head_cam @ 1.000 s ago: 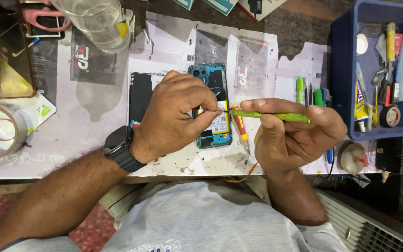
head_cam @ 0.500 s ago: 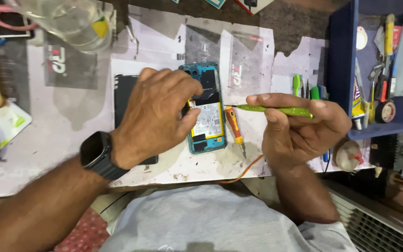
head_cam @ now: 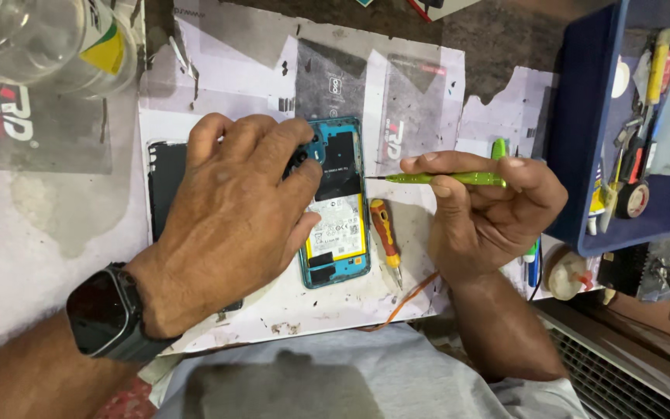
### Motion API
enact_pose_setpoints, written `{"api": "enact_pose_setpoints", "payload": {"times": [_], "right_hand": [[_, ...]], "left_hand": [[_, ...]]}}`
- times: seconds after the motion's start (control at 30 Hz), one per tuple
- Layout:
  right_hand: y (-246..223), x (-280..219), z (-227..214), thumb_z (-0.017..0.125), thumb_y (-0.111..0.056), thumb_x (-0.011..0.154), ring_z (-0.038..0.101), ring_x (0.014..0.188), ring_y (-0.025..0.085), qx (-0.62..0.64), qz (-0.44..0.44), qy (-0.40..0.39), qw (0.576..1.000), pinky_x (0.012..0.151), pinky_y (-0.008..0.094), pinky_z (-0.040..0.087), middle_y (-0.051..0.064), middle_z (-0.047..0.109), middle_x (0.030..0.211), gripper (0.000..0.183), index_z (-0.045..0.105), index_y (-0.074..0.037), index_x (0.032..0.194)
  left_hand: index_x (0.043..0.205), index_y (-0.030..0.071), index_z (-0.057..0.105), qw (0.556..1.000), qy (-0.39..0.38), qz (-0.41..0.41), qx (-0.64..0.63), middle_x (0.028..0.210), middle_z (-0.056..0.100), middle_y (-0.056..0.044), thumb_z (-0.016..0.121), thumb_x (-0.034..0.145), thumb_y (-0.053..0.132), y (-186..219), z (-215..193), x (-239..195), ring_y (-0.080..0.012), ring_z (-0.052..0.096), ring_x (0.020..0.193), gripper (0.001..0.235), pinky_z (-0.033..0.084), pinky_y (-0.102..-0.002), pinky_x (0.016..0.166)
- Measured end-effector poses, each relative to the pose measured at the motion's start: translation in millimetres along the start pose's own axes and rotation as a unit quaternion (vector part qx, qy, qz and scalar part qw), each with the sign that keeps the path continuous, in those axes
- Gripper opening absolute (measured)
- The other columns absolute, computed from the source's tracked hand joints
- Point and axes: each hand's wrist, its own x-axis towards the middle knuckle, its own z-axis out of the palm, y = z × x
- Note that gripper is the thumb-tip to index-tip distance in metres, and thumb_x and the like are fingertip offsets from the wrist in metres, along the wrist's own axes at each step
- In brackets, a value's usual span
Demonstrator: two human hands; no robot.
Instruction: The person disassembles a smartphone by removing screws from the back cover using a screwdriver and a green tool. They then reassemble the phone by attaching the back cover and testing the device by turning it on.
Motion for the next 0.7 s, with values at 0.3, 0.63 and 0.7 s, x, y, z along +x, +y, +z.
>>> {"api": "enact_pose_setpoints", "payload": {"times": [0.3,0.63,0.7], "right_hand": [[3,2,6,0.058,0.007,0.109,0.077,0.092,0.028,0.004,0.016,0.014,1.0,0.085,0.04,0.071,0.022,0.067,0.105,0.045,0.034,-0.01,0.142],[12,0,3,0.059,0.006,0.108,0.077,0.093,0.027,0.022,0.013,0.011,1.0,0.085,0.042,0.071,0.022,0.069,0.106,0.044,0.036,-0.011,0.141],[13,0,3,0.059,0.005,0.109,0.077,0.094,0.027,0.023,0.014,0.009,1.0,0.086,0.042,0.071,0.022,0.069,0.105,0.045,0.036,-0.012,0.142]], "left_hand": [[0.11,0.001,0.074,1.0,0.001,-0.001,0.002,0.132,0.058,-0.016,0.08,0.076,0.029,-1,2,-1,-0.0341,0.051,0.123,0.044,0.031,-0.053,0.103],[0.111,0.0,0.074,1.0,-0.007,0.001,0.007,0.132,0.057,-0.018,0.08,0.078,0.03,-2,4,-2,-0.034,0.051,0.123,0.045,0.032,-0.053,0.103],[0.111,0.0,0.074,1.0,-0.007,0.001,0.009,0.132,0.057,-0.018,0.08,0.078,0.03,-2,4,-2,-0.034,0.051,0.123,0.046,0.032,-0.053,0.103]]}}
